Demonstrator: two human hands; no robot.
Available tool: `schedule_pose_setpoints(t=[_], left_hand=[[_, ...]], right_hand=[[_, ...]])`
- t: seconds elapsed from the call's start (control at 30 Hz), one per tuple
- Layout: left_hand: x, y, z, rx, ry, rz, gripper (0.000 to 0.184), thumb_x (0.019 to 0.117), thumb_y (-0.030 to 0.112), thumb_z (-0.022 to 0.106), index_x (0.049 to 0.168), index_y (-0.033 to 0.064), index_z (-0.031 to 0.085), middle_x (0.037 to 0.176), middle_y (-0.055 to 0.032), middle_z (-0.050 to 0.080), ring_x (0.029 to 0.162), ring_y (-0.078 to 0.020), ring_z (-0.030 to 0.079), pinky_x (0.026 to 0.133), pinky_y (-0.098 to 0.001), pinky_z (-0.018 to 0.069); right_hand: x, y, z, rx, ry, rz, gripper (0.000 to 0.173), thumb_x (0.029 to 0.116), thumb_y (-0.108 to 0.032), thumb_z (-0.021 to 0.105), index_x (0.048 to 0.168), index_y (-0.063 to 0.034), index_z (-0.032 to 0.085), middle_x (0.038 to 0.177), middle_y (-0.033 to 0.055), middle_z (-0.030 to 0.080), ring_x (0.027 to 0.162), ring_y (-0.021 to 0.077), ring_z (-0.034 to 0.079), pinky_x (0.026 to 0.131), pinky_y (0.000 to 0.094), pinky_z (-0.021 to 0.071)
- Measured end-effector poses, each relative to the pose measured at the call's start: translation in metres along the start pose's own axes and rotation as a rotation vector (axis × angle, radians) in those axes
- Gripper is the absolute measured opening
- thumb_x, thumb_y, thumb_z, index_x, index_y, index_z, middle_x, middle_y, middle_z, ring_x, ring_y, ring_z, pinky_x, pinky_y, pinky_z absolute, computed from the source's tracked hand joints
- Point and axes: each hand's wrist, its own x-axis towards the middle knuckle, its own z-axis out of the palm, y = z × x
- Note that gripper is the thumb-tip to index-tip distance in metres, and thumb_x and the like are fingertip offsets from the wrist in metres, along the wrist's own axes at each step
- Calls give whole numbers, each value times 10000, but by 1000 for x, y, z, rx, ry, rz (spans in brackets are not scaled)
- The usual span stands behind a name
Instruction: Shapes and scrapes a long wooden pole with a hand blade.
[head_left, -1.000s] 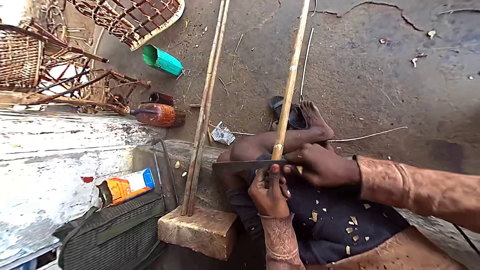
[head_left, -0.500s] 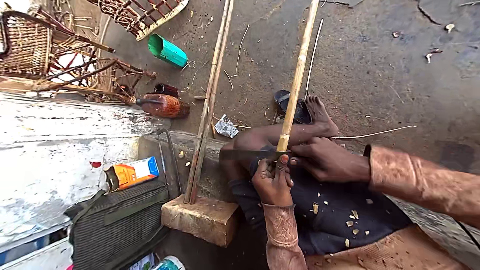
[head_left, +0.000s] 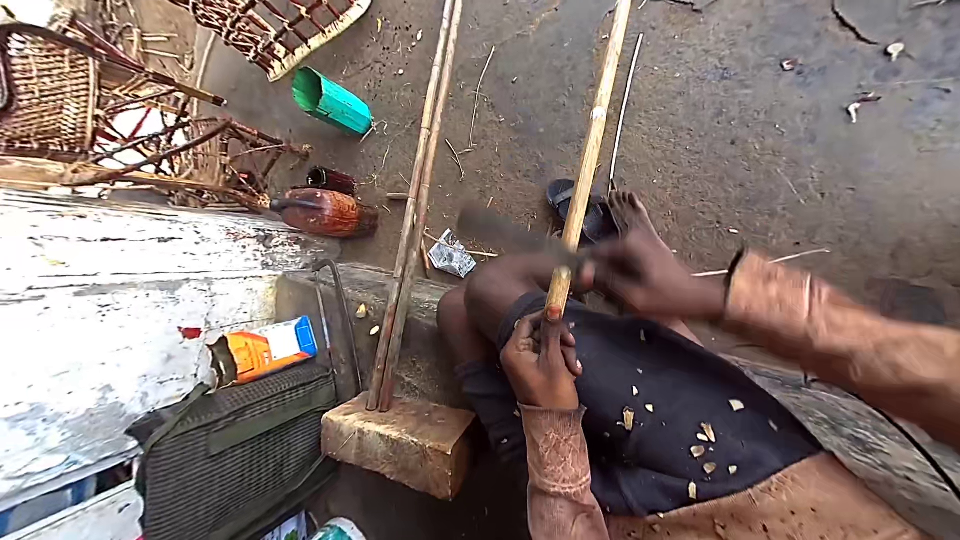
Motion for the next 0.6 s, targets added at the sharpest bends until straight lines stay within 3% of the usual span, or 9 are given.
schedule_pose_setpoints(t=[0.03, 0.1, 0.2, 0.27, 0.3, 0.37, 0.47, 0.6], left_hand=[[4, 1, 2, -9, -5, 4, 240, 1042, 102, 565, 857, -31, 640, 569, -3, 593, 382, -12, 490, 363, -154, 441], [3, 1, 0, -15, -29, -15, 221, 1039, 92, 569, 898, -55, 656, 567, -10, 590, 380, -19, 491, 359, -155, 439], [2, 0, -5, -22, -48, -45, 217, 1039, 115, 582, 952, -60, 676, 575, -22, 584, 378, -22, 475, 355, -159, 431], [5, 1, -6, -49, -55, -40, 237, 1046, 113, 564, 915, -52, 671, 573, -26, 589, 377, -23, 478, 356, -160, 433], [5, 1, -5, -44, -69, -28, 245, 1045, 119, 562, 882, -36, 659, 568, -20, 592, 377, -22, 484, 359, -160, 437], [4, -1, -7, 22, -113, -11, 207, 997, 151, 639, 874, -14, 654, 556, 0, 586, 378, -19, 485, 363, -165, 439], [4, -1, -2, 98, -90, -5, 178, 913, 167, 773, 913, 1, 708, 571, -19, 611, 374, -49, 505, 360, -195, 462], [-3, -4, -1, 121, -49, 67, 235, 982, 233, 688, 883, 21, 712, 546, -5, 583, 365, -48, 491, 350, -197, 451]], right_hand=[[-4, -8, 10, -94, -33, -60, 304, 1000, -324, 533, 794, -126, 639, 589, -37, 523, 503, 105, 526, 453, 357, 449], [-1, 2, 6, -73, -56, -83, 316, 1024, -327, 522, 838, -109, 656, 599, -23, 527, 505, 111, 522, 462, 357, 448], [19, 24, -14, 107, 20, 64, 375, 1065, -324, 480, 816, -80, 619, 585, 0, 523, 473, 107, 503, 451, 325, 437], [4, -2, 3, -3, -43, -18, 312, 1027, -302, 528, 856, -91, 683, 622, -12, 566, 526, 116, 550, 487, 366, 484], [-6, -12, 12, -72, -102, -59, 289, 1004, -302, 544, 819, -115, 663, 615, -24, 552, 532, 125, 553, 480, 386, 477], [-14, -14, 23, -105, -164, -96, 311, 994, -333, 547, 749, -154, 616, 567, -53, 495, 491, 100, 510, 432, 353, 413], [-5, -7, 20, 127, -240, -106, 339, 1034, -281, 540, 759, -105, 630, 598, -54, 507, 526, 30, 483, 486, 234, 399], [7, -8, -1, 147, -353, -118, 352, 1046, -275, 538, 758, -92, 624, 584, -45, 519, 496, 26, 484, 464, 219, 401]])
